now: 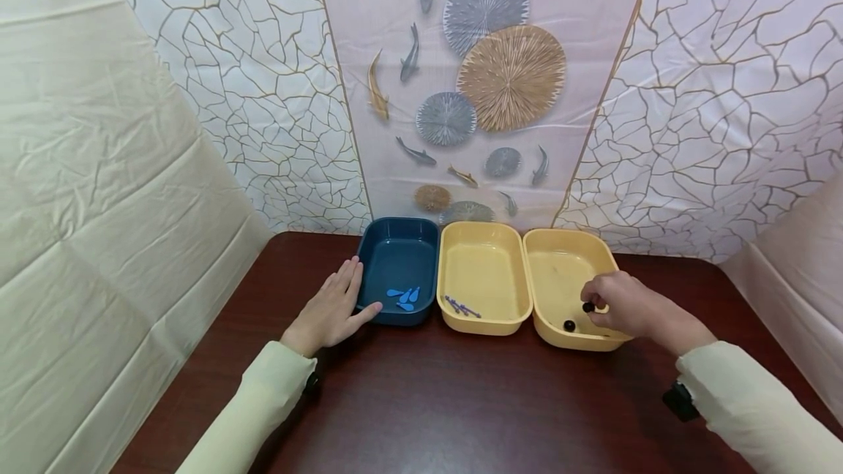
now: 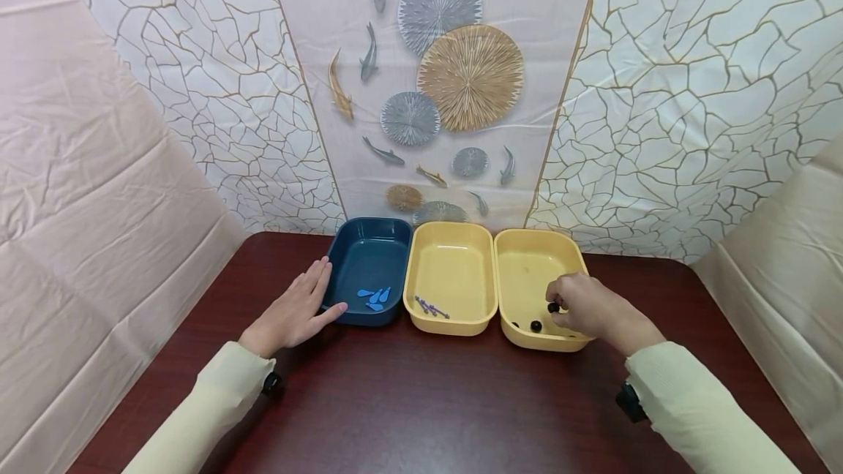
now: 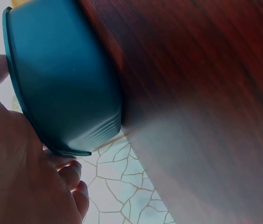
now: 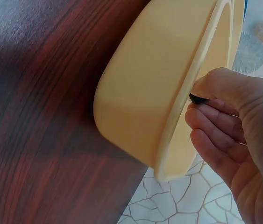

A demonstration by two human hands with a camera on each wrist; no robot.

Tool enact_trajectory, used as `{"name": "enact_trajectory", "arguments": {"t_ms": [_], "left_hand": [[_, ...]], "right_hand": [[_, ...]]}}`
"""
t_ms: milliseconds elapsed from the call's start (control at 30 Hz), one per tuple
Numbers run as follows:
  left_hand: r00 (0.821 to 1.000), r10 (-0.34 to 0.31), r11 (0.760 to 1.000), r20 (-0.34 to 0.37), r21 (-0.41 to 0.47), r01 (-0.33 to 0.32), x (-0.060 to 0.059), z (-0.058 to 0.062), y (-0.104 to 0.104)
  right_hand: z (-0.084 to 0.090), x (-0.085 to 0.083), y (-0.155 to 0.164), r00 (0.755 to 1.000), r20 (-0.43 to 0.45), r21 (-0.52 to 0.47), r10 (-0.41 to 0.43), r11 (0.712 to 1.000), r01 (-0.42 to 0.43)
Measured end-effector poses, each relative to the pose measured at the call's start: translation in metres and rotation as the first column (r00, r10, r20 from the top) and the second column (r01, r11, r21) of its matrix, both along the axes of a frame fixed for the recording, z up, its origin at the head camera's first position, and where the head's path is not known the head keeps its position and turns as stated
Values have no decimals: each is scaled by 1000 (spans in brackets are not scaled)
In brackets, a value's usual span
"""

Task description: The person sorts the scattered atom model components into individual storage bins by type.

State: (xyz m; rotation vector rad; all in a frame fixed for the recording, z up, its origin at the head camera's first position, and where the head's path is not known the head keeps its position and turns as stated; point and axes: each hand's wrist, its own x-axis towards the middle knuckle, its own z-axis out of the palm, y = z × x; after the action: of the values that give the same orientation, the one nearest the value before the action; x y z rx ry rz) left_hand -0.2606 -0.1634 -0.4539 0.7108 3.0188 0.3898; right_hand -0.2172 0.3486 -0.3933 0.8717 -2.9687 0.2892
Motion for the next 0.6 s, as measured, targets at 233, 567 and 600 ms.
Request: {"name": "enact_trajectory", "arguments": {"t_ms": [233,567,600], "left_hand": [[1000,5,1000,-1,3,-5,-1,1,-2],[1000,16,1000,-9,19,-16,-2,5,-4],[1000,20,1000,-20,13,-20,-2,6,-5]], "right_hand": [[7,6,7,996,-55,-27,-64,998,63],[14,36,14,970,-69,-10,-233,972,233],[12,40,16,965,-75,-7,-250,968,250]]}}
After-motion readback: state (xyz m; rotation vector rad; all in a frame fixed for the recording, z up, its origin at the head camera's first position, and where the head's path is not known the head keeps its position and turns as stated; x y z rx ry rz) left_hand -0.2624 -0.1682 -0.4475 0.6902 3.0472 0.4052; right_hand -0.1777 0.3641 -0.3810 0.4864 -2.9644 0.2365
